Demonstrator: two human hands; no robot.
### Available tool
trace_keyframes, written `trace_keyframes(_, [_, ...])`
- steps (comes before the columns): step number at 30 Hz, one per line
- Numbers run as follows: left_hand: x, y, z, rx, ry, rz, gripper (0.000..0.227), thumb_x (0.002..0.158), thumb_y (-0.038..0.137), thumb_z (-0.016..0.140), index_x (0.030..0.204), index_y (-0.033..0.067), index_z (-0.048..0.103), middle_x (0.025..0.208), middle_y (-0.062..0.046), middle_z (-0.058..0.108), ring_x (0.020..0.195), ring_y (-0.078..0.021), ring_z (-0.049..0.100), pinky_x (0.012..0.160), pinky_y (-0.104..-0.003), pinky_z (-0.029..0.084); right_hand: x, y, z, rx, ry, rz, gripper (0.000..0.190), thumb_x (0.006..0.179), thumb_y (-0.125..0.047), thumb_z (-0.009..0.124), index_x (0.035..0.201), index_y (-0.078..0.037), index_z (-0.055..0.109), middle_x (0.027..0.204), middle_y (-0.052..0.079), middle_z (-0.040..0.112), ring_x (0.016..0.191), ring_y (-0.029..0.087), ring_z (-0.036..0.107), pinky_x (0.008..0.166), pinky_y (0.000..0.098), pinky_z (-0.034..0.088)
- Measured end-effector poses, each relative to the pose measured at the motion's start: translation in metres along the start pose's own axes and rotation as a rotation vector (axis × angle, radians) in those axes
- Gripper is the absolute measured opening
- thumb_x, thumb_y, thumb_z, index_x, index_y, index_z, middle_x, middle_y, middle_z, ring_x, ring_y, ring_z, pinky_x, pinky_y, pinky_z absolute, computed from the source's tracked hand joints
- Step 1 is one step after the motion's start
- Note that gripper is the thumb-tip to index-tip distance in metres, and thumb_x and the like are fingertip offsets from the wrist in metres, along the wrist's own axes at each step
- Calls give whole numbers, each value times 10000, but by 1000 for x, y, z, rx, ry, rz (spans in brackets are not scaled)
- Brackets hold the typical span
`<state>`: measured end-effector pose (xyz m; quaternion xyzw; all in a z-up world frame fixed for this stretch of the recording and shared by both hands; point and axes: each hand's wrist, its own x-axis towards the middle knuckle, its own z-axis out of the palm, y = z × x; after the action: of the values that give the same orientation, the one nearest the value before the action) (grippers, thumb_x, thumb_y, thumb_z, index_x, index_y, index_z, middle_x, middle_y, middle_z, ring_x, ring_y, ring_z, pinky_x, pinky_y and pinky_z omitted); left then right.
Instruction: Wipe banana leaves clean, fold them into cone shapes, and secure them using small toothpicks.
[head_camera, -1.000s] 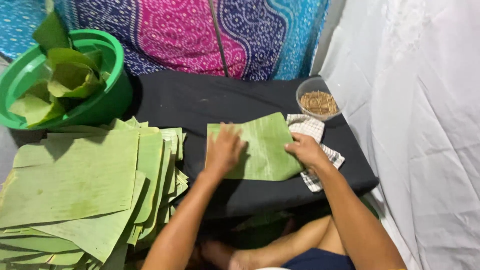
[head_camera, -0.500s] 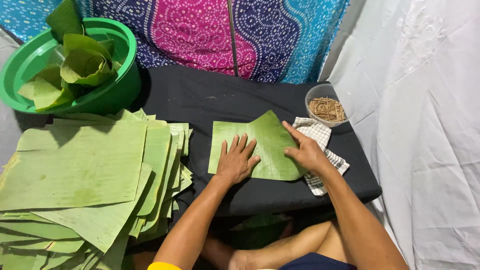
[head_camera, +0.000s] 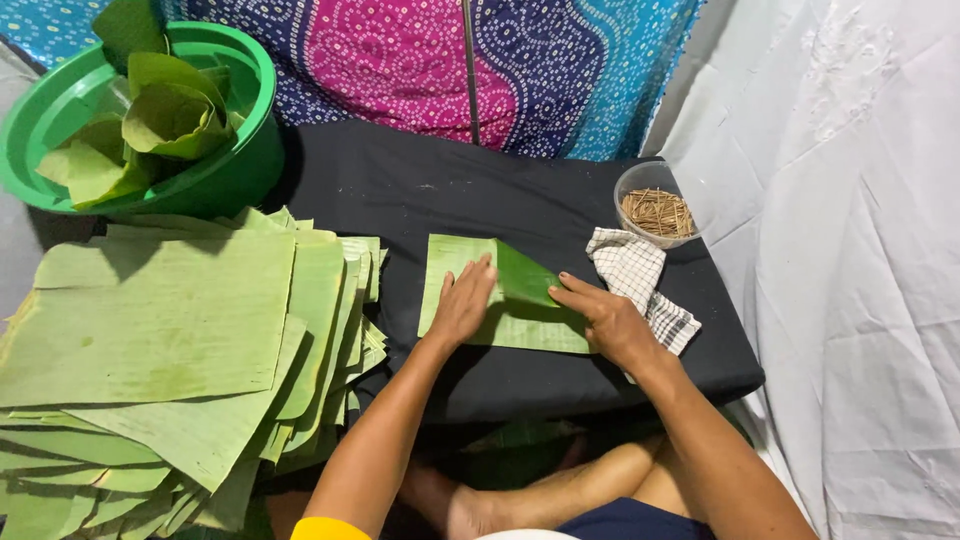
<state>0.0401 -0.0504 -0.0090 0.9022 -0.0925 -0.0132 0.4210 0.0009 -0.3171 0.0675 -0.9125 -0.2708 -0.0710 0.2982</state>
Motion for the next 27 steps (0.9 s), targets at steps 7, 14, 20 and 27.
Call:
trace_keyframes(7, [6, 38, -22, -107, 112, -127, 640, 1035, 507, 419, 1538, 114, 458, 1446, -153, 598, 1356, -360, 540, 1221, -543, 215, -1, 7, 9, -32, 44, -68, 723, 642, 185, 674, 1273, -167, 703, 1421, 132, 610, 1122, 332, 694, 890, 341, 594])
trace_keyframes(14, [3, 13, -1, 203, 230, 176, 552, 837, 239, 754, 1364, 136, 625, 1341, -153, 651, 1269, -343, 581, 1079, -466, 410, -3, 11, 13, 12, 115, -39, 664, 712, 180, 625, 1279, -153, 712, 1405, 150, 633, 1201, 325, 675, 979, 345, 578])
trace_keyframes(20, [1, 22, -5, 156, 257, 155, 416, 953, 261, 653, 1343, 117, 655, 1298, -156, 668, 1274, -343, 553, 1086, -498, 361, -3, 0, 8, 241, 133, 161, 538, 807, 95, 668, 1291, -138, 696, 1324, 151, 682, 1184, 288, 693, 1013, 335, 550])
trace_keyframes(27, [17, 26, -17, -128, 198, 18, 387, 1073, 275, 544, 1449, 186, 562, 1445, -150, 625, 1364, -327, 565, 1158, -461, 457, -9, 9, 15, 93, 148, 13, 618, 732, 155, 599, 1261, -137, 731, 1358, 157, 676, 1195, 306, 691, 1019, 337, 558])
